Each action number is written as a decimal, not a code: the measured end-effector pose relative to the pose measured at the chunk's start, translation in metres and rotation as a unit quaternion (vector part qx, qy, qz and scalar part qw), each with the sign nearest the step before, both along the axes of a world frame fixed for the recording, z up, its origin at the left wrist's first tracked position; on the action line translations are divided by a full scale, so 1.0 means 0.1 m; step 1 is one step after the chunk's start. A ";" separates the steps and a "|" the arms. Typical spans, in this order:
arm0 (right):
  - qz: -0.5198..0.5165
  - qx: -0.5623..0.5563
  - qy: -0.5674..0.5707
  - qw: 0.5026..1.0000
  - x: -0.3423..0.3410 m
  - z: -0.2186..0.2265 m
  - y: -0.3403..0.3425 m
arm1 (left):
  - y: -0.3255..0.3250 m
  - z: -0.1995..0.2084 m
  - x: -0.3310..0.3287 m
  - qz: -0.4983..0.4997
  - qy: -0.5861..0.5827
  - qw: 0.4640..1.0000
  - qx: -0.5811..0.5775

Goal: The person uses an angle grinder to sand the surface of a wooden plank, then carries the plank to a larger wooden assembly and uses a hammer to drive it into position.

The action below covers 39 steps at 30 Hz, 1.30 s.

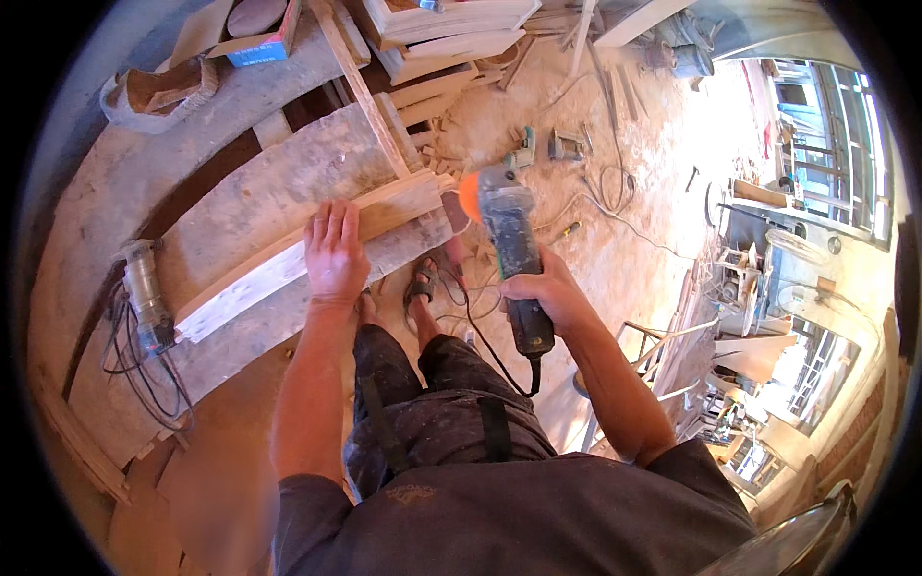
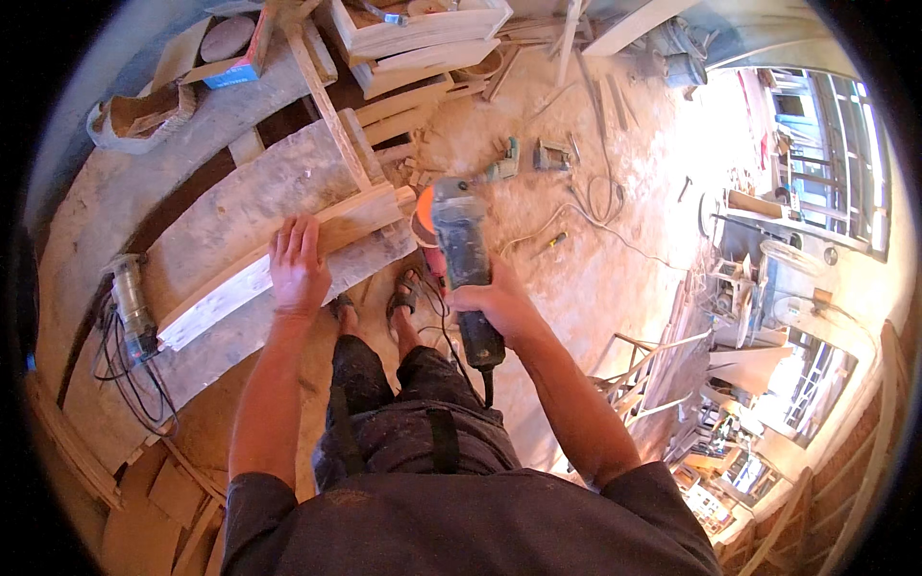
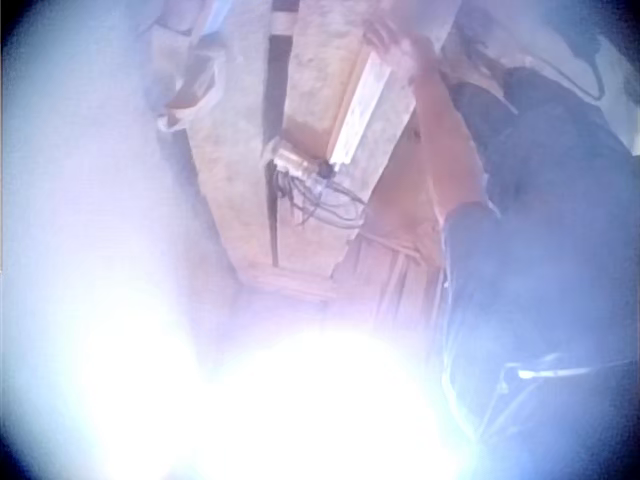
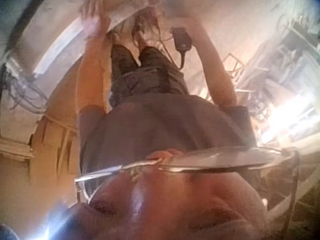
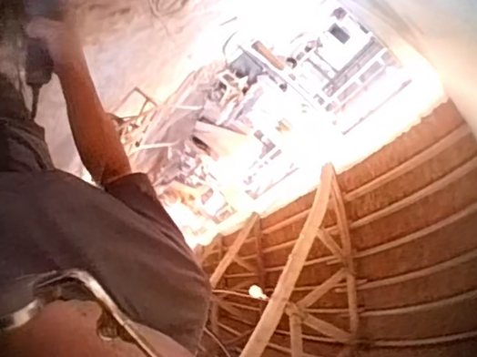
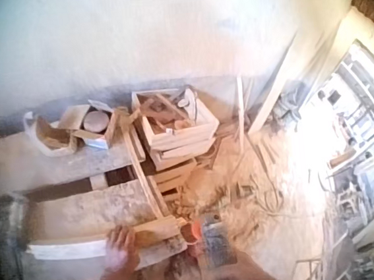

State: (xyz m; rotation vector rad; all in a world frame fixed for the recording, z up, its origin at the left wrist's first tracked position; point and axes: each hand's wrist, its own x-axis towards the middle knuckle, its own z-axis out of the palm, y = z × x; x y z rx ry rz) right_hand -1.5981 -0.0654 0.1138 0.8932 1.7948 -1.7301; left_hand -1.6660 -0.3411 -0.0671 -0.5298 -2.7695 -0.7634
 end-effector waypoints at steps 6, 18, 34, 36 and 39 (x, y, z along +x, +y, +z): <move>-0.075 -0.026 0.017 0.997 0.25 -0.09 0.25 | 0.13 0.38 0.00 0.091 -0.051 0.994 0.023; -0.068 -0.161 0.096 0.980 0.43 -0.35 -0.06 | 1.31 1.22 0.58 0.049 -0.655 0.384 0.649; -0.049 -0.127 0.136 0.981 0.05 -0.17 -0.17 | 0.11 0.69 0.06 0.121 -0.089 0.987 0.049; 0.003 -0.150 0.148 0.978 -0.09 -0.13 -0.18 | -0.23 0.35 -0.05 0.057 -0.151 0.985 -0.054; -0.001 -0.124 0.178 0.976 -0.22 -0.03 -0.36 | -0.53 0.25 -0.11 0.018 -0.191 0.969 -0.153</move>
